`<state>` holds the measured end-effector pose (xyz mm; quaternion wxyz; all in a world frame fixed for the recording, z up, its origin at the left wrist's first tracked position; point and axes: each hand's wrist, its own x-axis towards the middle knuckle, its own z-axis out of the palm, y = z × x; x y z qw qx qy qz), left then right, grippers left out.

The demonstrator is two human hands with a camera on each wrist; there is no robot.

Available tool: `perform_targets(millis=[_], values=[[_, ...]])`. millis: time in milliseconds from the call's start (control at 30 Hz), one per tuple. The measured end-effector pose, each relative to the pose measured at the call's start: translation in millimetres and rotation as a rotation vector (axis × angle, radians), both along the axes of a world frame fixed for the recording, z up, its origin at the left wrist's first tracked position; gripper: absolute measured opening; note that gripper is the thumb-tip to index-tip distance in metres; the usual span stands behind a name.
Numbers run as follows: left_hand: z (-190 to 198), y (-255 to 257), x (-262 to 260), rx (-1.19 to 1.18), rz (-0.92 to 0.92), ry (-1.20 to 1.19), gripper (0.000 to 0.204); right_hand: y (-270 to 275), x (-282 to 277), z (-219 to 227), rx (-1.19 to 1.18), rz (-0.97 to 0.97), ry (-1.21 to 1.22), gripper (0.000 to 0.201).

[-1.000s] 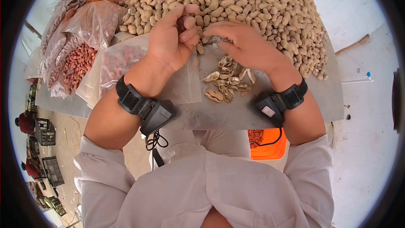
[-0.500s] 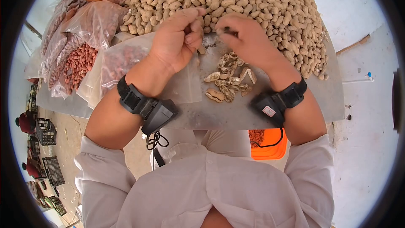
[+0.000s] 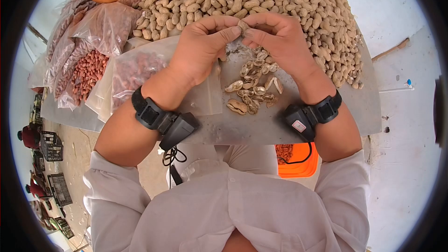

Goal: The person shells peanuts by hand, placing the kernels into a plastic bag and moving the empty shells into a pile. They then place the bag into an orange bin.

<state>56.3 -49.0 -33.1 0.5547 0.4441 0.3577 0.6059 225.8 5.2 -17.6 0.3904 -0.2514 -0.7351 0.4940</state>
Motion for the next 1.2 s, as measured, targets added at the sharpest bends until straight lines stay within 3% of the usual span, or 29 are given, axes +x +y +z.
perform_targets(millis=[233, 400, 733, 933, 1200], values=[[-5, 1, -1, 0.128, 0.090, 0.267, 0.016, 0, 1, 0, -0.005, -0.018, -0.022, 0.019], [-4, -3, 0, 0.168, 0.119, 0.401, 0.015, -1, 3, 1, 0.118, -0.051, -0.119, 0.016], [-8, -1, -4, 0.157, 0.073, 0.365, 0.015, -12, 1, 8, 0.320, -0.143, -0.288, 0.016], [-5, -1, -2, 0.065, 0.064, 0.261, 0.017, -12, 0, 6, 0.113, -0.087, -0.110, 0.007], [-2, -2, -2, 0.035, 0.087, 0.276, 0.019, -7, -2, 1, 0.082, -0.065, -0.129, 0.015]])
